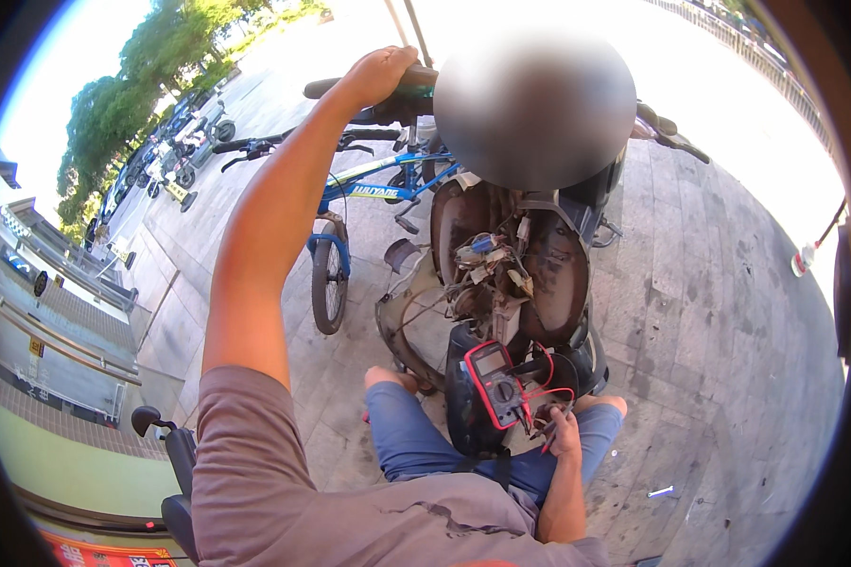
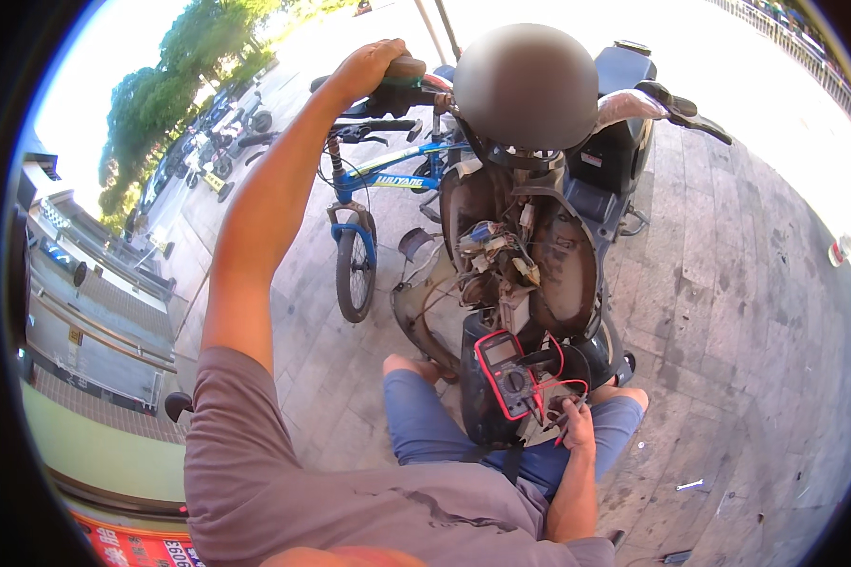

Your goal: The person uses a multimeter to test electrical connections on an electric scooter, then reassembles the front fairing and tests the headlight. The scooter's front panel is removed, wires are probed, and the fairing is reattached with the headlight illuminated.

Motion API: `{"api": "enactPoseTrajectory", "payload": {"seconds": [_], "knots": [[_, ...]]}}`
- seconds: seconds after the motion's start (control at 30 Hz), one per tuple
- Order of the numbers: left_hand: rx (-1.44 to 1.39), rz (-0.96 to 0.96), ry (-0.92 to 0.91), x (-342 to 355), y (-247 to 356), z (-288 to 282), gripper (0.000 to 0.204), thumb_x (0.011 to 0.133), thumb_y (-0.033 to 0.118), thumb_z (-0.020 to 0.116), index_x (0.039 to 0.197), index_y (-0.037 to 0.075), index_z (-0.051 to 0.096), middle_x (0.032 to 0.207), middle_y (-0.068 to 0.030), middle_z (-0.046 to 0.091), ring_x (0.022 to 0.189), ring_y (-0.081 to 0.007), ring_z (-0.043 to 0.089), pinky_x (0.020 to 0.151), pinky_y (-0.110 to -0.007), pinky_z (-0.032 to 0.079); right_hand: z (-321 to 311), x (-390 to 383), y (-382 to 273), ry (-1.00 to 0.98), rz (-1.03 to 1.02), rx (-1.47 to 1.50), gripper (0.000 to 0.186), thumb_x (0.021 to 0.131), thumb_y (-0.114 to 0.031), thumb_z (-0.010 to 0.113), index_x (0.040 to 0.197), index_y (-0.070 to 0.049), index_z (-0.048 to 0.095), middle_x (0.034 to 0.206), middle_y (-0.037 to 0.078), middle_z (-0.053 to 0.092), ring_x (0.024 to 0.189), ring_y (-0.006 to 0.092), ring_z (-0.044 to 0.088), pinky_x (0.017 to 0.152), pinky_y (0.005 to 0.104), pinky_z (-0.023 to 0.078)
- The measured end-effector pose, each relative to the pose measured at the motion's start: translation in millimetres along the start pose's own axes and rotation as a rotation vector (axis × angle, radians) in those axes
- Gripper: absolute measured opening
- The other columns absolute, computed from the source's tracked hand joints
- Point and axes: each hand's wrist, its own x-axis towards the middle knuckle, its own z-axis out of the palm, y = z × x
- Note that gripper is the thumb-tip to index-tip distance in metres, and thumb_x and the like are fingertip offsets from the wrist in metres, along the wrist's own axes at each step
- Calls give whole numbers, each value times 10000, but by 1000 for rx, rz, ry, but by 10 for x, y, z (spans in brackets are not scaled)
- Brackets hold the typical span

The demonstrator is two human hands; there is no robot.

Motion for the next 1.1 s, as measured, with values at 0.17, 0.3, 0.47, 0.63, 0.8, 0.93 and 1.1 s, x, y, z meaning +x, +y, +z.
{"api": "enactPoseTrajectory", "payload": {"seconds": [0.17, 0.3, 0.47, 0.63, 0.8, 0.93, 1.1], "knots": [[-183, -129, -8, -30, 11, 15, 329, 904, 243, 418, 1077, 85, 650, 1011, -127, 643, 917, -213, 610, 885, -294, 451, 6, 23, -5, -6, 8, -13, 124, 875, -182, 622, 922, -72, 592, 936, 85, 654, 859, 222, 637, 712, 394, 520], [-427, -261, 7, -60, 69, 38, 344, 881, 198, 400, 1068, 62, 655, 1002, -133, 645, 907, -208, 611, 862, -295, 462, 9, 38, 25, -16, 0, 19, 121, 862, -194, 631, 889, -93, 570, 907, 78, 639, 829, 231, 627, 695, 399, 522], [-396, -250, 41, -80, 100, 15, 343, 900, 227, 405, 1059, 59, 658, 998, -130, 653, 884, -206, 617, 850, -303, 470, -6, 47, 44, -9, 18, -5, 120, 868, -184, 626, 901, -75, 589, 908, 83, 645, 840, 222, 629, 701, 396, 517], [-98, 4, -58, 12, 296, -147, 348, 905, 374, 543, 993, 62, 671, 936, -125, 662, 823, -221, 628, 789, -337, 482, 3, 44, 38, -29, -5, -22, 134, 874, -190, 621, 911, -63, 602, 904, 80, 646, 846, 211, 626, 712, 395, 519], [298, 258, -178, 26, 550, -134, 423, 834, 466, 608, 845, 49, 675, 741, -132, 642, 695, -288, 606, 675, -403, 465, 5, 1, 17, 6, -28, -19, 136, 875, -174, 605, 931, -53, 578, 888, 91, 631, 839, 238, 623, 713, 415, 518], [244, 322, -7, -29, 588, -76, 328, 873, 325, 560, 738, 37, 638, 681, -147, 623, 672, -324, 590, 667, -421, 456, 5, -2, -5, 1, -29, -2, 111, 875, -152, 600, 919, -59, 559, 881, 93, 623, 833, 252, 622, 706, 424, 517], [236, 317, 100, -52, 575, -10, 270, 845, 277, 559, 735, 44, 638, 655, -145, 616, 670, -336, 601, 663, -434, 459, 5, -13, 5, -15, -37, -15, 82, 887, -136, 577, 913, -62, 554, 877, 89, 621, 830, 246, 619, 702, 420, 516]]}}
